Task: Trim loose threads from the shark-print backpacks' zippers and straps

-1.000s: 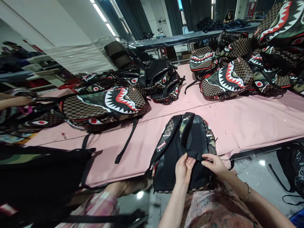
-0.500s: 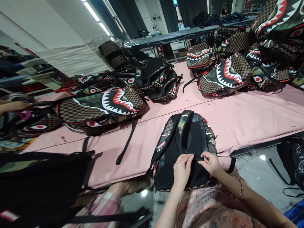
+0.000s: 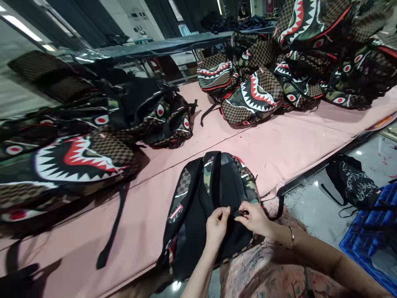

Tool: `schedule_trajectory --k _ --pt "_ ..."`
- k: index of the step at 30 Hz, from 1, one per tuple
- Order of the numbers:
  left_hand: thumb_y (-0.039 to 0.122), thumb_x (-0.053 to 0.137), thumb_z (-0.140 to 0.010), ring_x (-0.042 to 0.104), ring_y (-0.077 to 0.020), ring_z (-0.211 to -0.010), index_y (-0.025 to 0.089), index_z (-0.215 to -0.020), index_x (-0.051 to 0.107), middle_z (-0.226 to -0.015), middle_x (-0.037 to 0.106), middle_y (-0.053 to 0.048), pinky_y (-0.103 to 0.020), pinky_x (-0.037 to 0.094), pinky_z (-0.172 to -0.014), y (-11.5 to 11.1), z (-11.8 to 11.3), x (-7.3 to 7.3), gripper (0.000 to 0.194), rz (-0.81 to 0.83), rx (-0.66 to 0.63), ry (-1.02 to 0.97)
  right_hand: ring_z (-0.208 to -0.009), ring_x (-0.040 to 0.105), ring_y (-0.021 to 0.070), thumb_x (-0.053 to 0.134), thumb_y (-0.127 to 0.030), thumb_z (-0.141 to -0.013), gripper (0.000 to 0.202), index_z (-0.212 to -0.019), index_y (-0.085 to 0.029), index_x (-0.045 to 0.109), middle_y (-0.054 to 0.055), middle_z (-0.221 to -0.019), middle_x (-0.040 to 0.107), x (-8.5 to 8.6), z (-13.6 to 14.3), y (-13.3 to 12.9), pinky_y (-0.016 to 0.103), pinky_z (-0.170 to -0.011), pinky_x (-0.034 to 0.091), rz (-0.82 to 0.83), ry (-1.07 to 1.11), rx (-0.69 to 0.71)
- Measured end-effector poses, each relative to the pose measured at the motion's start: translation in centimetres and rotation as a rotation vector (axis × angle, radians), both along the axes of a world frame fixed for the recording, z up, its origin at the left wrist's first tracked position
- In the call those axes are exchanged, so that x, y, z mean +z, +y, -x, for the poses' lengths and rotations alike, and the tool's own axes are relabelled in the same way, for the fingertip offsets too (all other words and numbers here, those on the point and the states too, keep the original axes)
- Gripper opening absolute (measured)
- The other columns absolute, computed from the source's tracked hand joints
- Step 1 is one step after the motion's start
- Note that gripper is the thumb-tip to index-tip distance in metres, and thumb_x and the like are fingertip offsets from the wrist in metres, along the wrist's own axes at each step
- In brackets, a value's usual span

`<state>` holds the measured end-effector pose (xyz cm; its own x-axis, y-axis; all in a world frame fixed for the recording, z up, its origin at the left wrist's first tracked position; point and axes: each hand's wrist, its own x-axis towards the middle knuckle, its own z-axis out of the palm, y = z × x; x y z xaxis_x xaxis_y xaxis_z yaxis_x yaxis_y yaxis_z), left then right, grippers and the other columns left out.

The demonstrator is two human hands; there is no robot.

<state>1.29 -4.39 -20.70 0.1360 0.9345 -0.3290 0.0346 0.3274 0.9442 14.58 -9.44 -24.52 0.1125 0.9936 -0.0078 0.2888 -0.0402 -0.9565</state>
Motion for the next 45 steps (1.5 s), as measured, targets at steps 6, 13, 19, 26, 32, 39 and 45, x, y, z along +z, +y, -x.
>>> schedule_trajectory --k 6,13,19,26,32,39,45 --pt "0.049 0.071 -0.055 0.036 -0.0053 -0.042 0.014 -0.055 0.052 -0.047 0.042 0.005 -0.019 0.031 -0.044 -1.6 -1.2 -0.6 0.040 0.203 0.103 -0.190 -0.070 0.059 0.0157 0.064 -0.030 -0.070 0.015 -0.076 -0.021 0.054 0.000 -0.074 0.060 -0.1 -0.5 -0.9 0.024 -0.059 0.050 -0.097 0.051 -0.078" --pt "0.045 0.070 -0.060 0.043 -0.0061 -0.052 0.013 -0.062 0.059 -0.056 0.050 0.003 -0.018 0.035 -0.052 -2.5 -0.9 -0.9 0.035 0.152 0.062 -0.228 -0.078 0.057 0.0162 0.066 -0.032 -0.066 0.019 -0.076 -0.020 0.054 -0.001 -0.076 0.058 -0.4 -0.5 -0.8 0.026 -0.063 0.051 -0.002 0.222 -0.076" --pt "0.028 0.075 -0.057 0.046 -0.0091 -0.063 0.014 -0.068 0.066 -0.066 0.056 0.001 -0.020 0.036 -0.062 -3.4 -0.9 -1.0 0.020 0.033 0.010 -0.149 -0.061 0.050 0.0112 0.059 -0.025 -0.073 0.026 -0.097 -0.020 0.051 -0.005 -0.069 0.053 1.0 -2.3 -1.2 0.023 -0.059 0.043 0.040 0.133 -0.041" --pt "0.028 0.069 -0.065 0.044 -0.0116 -0.066 0.015 -0.070 0.066 -0.069 0.051 0.000 -0.022 0.035 -0.063 -3.6 -0.8 -1.1 0.014 -0.118 -0.052 -0.040 -0.082 0.056 0.0168 0.044 -0.021 -0.084 0.015 -0.093 -0.021 0.057 0.003 -0.087 0.062 4.0 -4.3 -2.7 0.027 -0.072 0.042 -0.012 -0.153 0.075" --pt "0.027 0.066 -0.068 0.041 -0.0108 -0.063 0.017 -0.073 0.066 -0.070 0.047 0.000 -0.023 0.033 -0.059 -3.5 -0.6 -1.4 0.012 -0.229 -0.146 0.063 -0.076 0.056 0.0156 0.047 -0.017 -0.083 0.012 -0.086 -0.019 0.058 0.002 -0.080 0.063 4.6 -4.4 -2.2 0.024 -0.066 0.040 -0.039 -0.281 0.179" --pt "0.027 0.066 -0.068 0.041 -0.0113 -0.061 0.015 -0.065 0.064 -0.067 0.049 -0.001 -0.023 0.031 -0.056 -3.4 -0.6 -0.5 0.012 -0.225 -0.214 0.113 -0.076 0.055 0.0152 0.048 -0.021 -0.085 0.009 -0.083 -0.020 0.057 0.002 -0.080 0.062 4.3 -5.2 -1.0 0.024 -0.066 0.038 -0.121 -0.428 0.302" --pt "0.028 0.067 -0.066 0.040 -0.0106 -0.059 0.015 -0.064 0.064 -0.064 0.048 0.000 -0.022 0.030 -0.055 -3.2 -0.6 -0.3 0.013 -0.198 -0.200 0.105 -0.073 0.055 0.0143 0.047 -0.021 -0.085 0.012 -0.080 -0.020 0.057 0.001 -0.077 0.061 4.0 -5.3 -0.4 0.023 -0.065 0.038 -0.134 -0.362 0.322"
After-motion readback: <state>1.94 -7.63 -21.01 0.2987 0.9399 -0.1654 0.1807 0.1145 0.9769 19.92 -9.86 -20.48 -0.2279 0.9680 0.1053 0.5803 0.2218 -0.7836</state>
